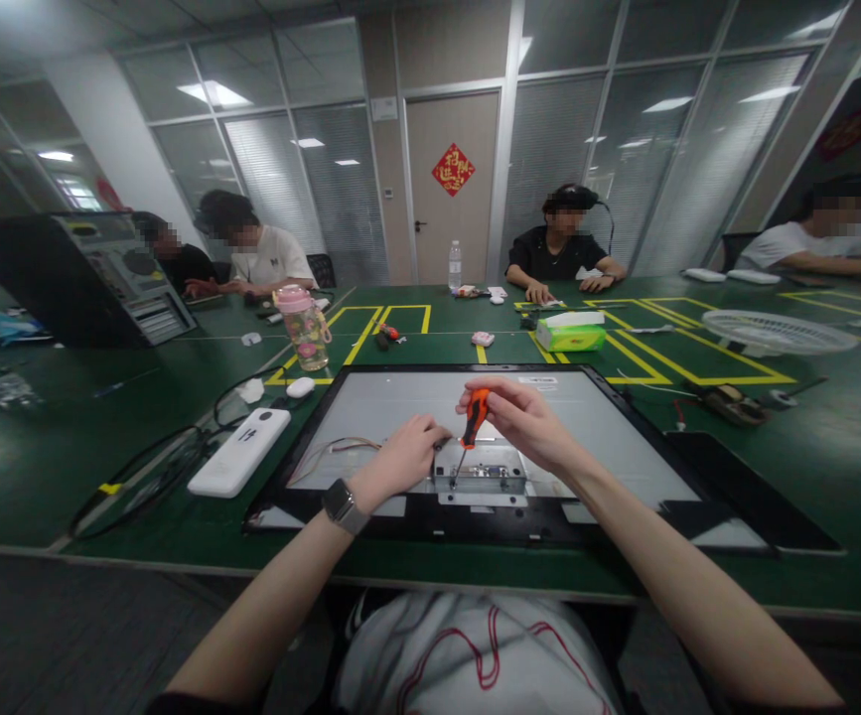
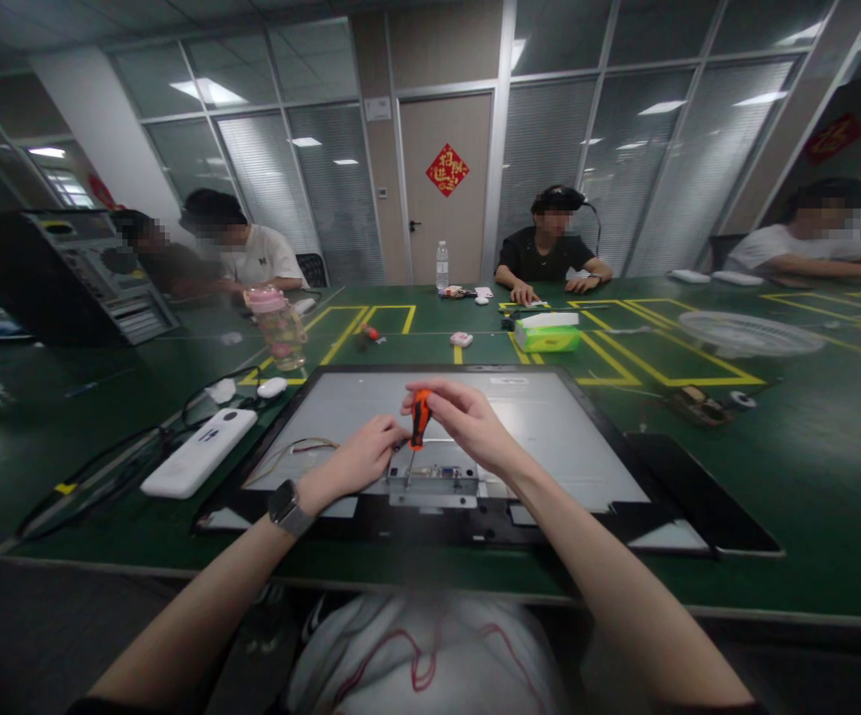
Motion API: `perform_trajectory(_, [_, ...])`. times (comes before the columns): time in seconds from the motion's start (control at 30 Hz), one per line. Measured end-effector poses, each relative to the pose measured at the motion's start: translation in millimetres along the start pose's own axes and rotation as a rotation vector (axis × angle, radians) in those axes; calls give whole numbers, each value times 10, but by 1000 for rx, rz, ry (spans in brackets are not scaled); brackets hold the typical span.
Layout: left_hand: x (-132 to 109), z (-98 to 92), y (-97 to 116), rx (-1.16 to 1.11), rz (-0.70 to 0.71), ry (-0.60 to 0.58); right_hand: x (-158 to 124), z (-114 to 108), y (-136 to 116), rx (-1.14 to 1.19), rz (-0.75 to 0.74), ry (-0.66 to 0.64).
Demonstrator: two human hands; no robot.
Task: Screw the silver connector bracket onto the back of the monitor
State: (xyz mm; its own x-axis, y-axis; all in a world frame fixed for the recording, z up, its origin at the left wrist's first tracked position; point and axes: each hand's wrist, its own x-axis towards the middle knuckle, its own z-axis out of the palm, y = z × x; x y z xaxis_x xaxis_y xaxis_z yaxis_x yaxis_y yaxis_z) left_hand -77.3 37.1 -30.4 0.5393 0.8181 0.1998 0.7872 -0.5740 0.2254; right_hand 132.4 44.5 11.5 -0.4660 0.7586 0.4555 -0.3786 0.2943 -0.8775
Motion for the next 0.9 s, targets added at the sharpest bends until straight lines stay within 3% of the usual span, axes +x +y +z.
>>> perform_trajectory(0.33, [0,14,-19,2,11,12,-3,15,-28,53,22,-69])
perform_trajectory(0.57, [-1,29,-35,-3,11,5,2,-71,75,-218,-113,91])
perform_trajectory(0.77, [2,13,-18,-7,-3,-1,1,-53,63,-143,-79,-35])
perform_trajectory(0.9, [-2,-1,2,-7,-5,-8,1,-45,40,-416,-170,101])
